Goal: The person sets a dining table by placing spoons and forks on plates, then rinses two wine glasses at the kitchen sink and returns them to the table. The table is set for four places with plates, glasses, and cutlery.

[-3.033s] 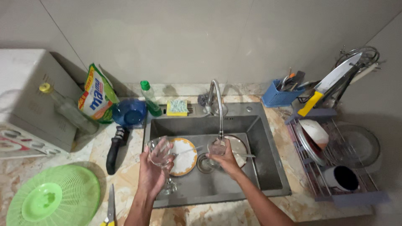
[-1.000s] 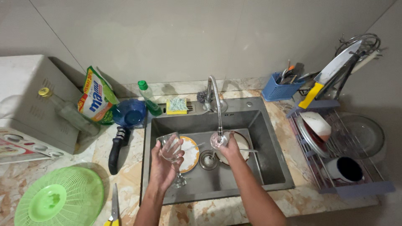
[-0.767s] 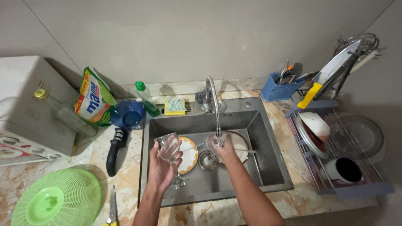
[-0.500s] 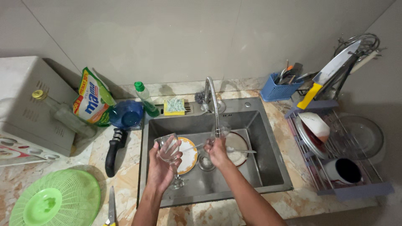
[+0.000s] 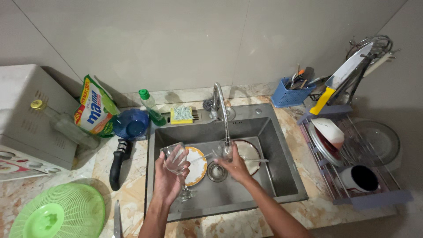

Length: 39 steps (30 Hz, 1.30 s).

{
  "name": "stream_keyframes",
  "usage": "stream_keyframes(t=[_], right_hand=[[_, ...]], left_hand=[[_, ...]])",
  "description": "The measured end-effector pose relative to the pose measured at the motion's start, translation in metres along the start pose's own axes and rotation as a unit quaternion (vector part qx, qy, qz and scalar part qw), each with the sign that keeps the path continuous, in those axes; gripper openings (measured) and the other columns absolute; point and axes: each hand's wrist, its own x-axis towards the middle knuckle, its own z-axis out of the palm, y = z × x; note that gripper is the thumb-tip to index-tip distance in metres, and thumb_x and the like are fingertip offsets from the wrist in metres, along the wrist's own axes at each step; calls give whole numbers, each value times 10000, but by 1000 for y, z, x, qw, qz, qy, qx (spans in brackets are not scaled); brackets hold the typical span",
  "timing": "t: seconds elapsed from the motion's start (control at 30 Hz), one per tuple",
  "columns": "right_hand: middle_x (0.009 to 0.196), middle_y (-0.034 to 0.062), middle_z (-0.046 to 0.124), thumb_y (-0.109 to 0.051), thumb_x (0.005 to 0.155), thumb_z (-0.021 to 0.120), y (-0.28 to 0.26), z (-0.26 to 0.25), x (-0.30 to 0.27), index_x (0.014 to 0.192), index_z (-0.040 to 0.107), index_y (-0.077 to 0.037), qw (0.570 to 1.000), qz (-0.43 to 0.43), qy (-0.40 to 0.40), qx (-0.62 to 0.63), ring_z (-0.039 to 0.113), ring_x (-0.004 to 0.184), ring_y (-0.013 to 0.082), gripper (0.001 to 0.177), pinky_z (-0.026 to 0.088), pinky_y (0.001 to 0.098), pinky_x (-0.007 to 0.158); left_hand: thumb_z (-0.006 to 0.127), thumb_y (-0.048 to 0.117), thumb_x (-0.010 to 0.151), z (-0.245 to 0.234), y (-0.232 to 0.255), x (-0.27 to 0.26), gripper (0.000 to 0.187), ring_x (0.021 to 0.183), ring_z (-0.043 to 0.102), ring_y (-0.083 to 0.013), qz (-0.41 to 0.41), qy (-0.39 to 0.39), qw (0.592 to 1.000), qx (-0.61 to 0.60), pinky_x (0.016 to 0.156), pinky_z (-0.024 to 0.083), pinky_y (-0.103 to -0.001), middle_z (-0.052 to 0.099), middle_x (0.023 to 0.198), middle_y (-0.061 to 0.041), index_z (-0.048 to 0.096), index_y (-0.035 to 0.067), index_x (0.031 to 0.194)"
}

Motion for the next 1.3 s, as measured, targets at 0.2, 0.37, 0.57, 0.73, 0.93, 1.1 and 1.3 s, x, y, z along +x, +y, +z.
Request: stream_keyframes(t=[0.2, 0.37, 0.57, 0.73, 0.93, 1.1, 1.3], right_hand=[[1310, 181, 636, -607, 838, 806, -5, -24, -4, 1452, 388, -156, 940, -24, -30, -340, 661, 1135, 395, 869, 549, 497, 902], [1067, 135, 644, -577, 801, 768, 17, -19, 25, 1446, 347, -163, 999, -33, -18, 8, 629, 915, 255, 874, 517, 411, 738], [818, 51, 544, -655, 1000, 544, 80, 7, 70, 1062, 490, -113, 827, 220, -95, 508, 518, 661, 187, 548, 524, 382, 658], [892, 8, 596, -395, 1020, 569, 102, 15, 76, 1110, 569, -147, 825, 121, -72, 547, 537, 733, 139, 264, 538, 352, 804], [716, -19, 534, -465, 1042, 607, 87, 3, 56, 1131, 528, -185, 808, 129, -62, 572, 477, 573, 95, 304, 517, 321, 623], [829, 20, 600, -124, 900, 681, 47, -25, 22, 1203, 510, -181, 854, 130, 18, 503, 596, 716, 122, 353, 536, 340, 686], [867, 14, 599, -47, 873, 709, 11, -65, -9, 1224, 513, -143, 918, 74, 106, 375, 568, 725, 123, 414, 475, 295, 650]], left_hand=[[521, 608, 947, -2, -2, 1, 768, 855, 593, -197, -4, 4, 1000, 5, 742, 521, -293, 624, 1303, -127, 470, 69, 1492], [511, 602, 951, -1, -6, 2, 764, 868, 595, -195, -14, -4, 1000, 10, 748, 523, -298, 620, 1312, -124, 467, 74, 1502], [511, 600, 949, 1, -8, 5, 746, 860, 595, -207, -17, 3, 1000, 9, 745, 525, -306, 621, 1321, -130, 481, 75, 1478], [498, 604, 958, -3, -3, 1, 745, 853, 590, -201, -6, 13, 1000, 8, 728, 516, -300, 631, 1309, -121, 474, 81, 1489], [483, 607, 944, -8, -12, 16, 728, 785, 575, -184, -28, 48, 994, 89, 663, 490, -292, 646, 1302, -139, 471, 111, 1476], [542, 601, 922, -24, -47, 59, 651, 678, 486, -170, -74, 103, 975, 180, 614, 458, -327, 636, 1261, -175, 433, 136, 1364], [741, 426, 873, -50, -110, 111, 723, 953, 616, -195, -89, 13, 959, 269, 787, 520, -357, 601, 1279, -131, 439, 129, 1459]])
